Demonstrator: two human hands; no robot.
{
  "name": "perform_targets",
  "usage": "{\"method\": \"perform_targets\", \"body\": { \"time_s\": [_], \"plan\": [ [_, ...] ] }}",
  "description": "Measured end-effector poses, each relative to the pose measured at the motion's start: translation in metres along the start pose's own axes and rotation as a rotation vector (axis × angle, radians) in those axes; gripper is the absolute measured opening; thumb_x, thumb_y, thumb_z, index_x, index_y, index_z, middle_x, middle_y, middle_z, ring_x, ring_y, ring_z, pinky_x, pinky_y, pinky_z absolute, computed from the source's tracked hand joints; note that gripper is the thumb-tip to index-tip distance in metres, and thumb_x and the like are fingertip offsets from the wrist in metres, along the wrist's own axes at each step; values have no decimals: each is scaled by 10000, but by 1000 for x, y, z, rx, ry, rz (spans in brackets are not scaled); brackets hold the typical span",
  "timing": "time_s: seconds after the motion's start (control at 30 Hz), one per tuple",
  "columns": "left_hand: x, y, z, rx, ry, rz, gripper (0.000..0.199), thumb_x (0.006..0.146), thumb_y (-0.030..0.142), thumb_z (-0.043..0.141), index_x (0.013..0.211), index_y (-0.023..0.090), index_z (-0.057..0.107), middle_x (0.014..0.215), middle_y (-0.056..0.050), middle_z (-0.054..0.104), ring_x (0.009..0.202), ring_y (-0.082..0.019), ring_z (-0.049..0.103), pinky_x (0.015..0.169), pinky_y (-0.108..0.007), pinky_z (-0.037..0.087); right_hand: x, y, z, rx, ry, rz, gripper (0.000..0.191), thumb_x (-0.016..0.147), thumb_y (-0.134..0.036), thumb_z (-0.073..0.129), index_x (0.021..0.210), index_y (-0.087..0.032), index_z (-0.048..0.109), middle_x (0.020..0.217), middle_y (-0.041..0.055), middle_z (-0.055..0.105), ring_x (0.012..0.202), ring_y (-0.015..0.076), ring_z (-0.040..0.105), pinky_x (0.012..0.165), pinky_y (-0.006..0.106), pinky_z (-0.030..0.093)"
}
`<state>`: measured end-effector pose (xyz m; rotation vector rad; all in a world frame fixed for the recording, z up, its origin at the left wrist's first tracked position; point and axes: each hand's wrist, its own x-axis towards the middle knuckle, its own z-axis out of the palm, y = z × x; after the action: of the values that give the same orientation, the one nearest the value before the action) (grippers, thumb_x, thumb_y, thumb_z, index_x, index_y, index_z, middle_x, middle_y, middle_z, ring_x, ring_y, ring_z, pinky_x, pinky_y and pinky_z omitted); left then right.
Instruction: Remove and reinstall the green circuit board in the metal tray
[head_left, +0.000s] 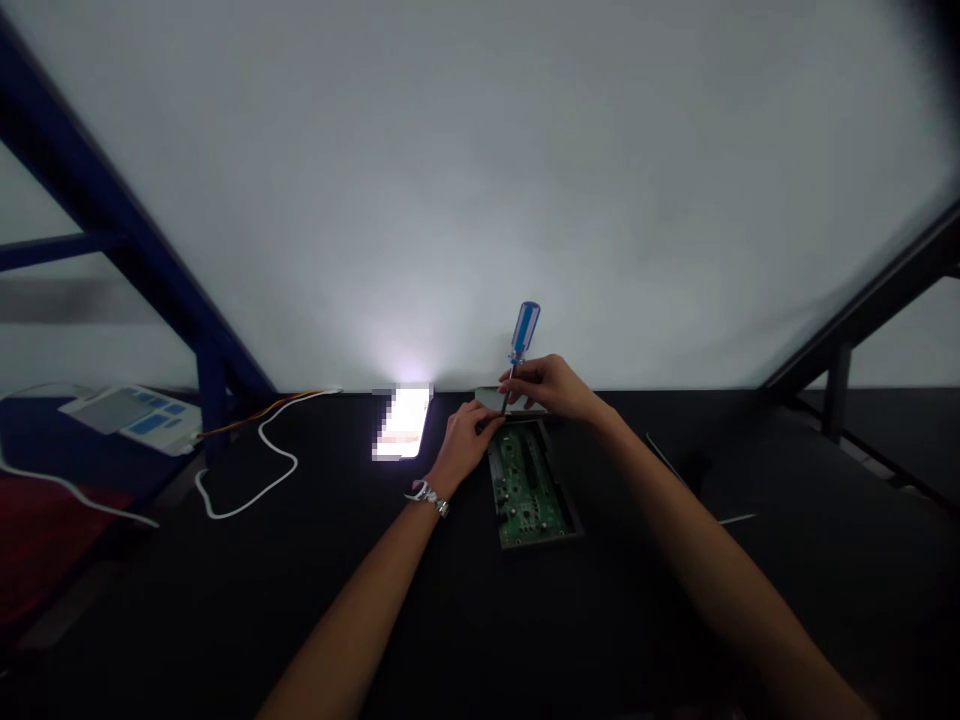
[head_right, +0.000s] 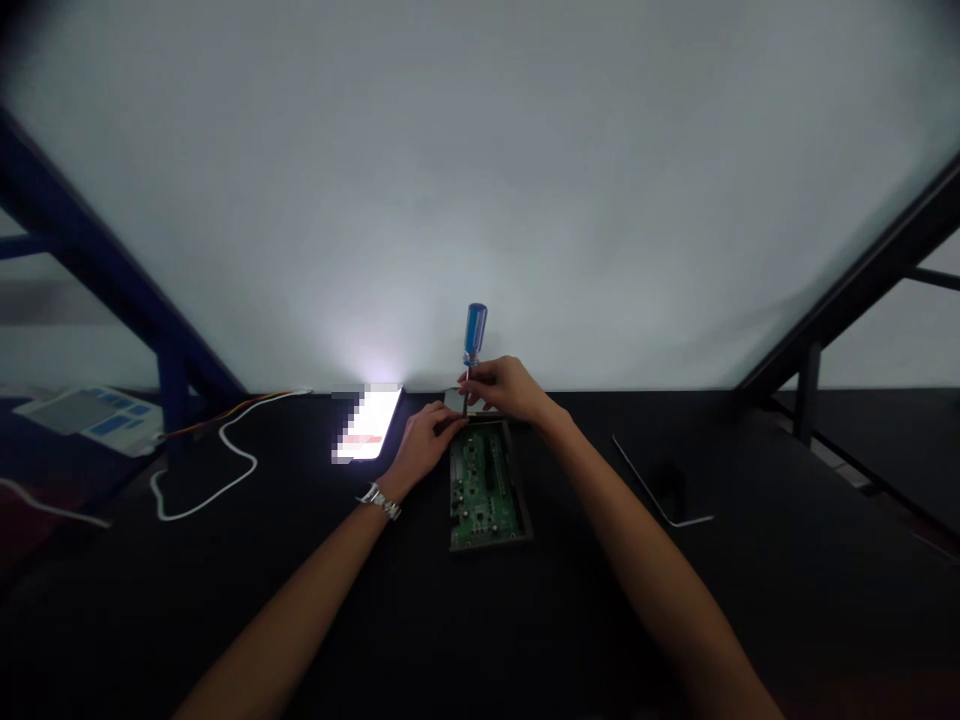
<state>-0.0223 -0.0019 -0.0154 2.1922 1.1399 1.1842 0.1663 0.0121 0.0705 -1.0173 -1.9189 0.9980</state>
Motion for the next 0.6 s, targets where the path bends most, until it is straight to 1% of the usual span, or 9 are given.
{"method": "perform_targets", "body": {
  "time_s": [0.17, 0.27, 0.37, 0.47, 0.53, 0.6],
  "plan": [
    [0, -3, 0, -27, -16, 8, 145, 904, 261, 599, 935, 202, 729, 897, -41, 640, 866, -186, 587, 792, -315, 470, 1, 4, 4, -50, 60, -42, 220, 821, -358, 652, 828, -157, 742, 678, 47, 713, 593, 153, 666, 518, 275, 542],
    [0, -4, -1, -36, -2, 3, 144, 889, 285, 624, 962, 210, 722, 897, -38, 642, 858, -186, 588, 775, -315, 473, 1, 4, 5, -77, 83, -59, 241, 822, -383, 655, 760, -158, 716, 651, 42, 698, 561, 142, 648, 521, 281, 531],
    [2, -3, -2, -43, 35, -29, 158, 862, 329, 659, 953, 211, 711, 889, -33, 657, 849, -190, 598, 749, -314, 474, 2, 5, 8, -69, 106, -74, 258, 821, -394, 658, 690, -172, 652, 625, 27, 679, 553, 135, 645, 523, 275, 523],
    [6, -1, -5, -45, 68, -64, 174, 835, 360, 684, 888, 195, 696, 871, -34, 680, 812, -188, 609, 716, -308, 472, 2, 5, 13, -52, 138, -103, 287, 807, -406, 674, 648, -190, 572, 601, 13, 663, 529, 136, 641, 500, 268, 508],
    [8, 2, -7, -53, 73, -75, 201, 823, 379, 692, 859, 181, 684, 841, -33, 687, 757, -175, 607, 682, -296, 464, 2, 5, 16, -62, 163, -110, 319, 800, -420, 680, 630, -199, 526, 563, -2, 635, 510, 137, 634, 482, 258, 483],
    [11, 4, -8, -70, 52, -75, 231, 819, 402, 690, 842, 172, 675, 806, -28, 689, 711, -161, 600, 656, -284, 454, 2, 4, 19, -95, 196, -101, 358, 803, -443, 676, 615, -204, 486, 524, -18, 600, 494, 135, 622, 470, 247, 450]
  ]
}}
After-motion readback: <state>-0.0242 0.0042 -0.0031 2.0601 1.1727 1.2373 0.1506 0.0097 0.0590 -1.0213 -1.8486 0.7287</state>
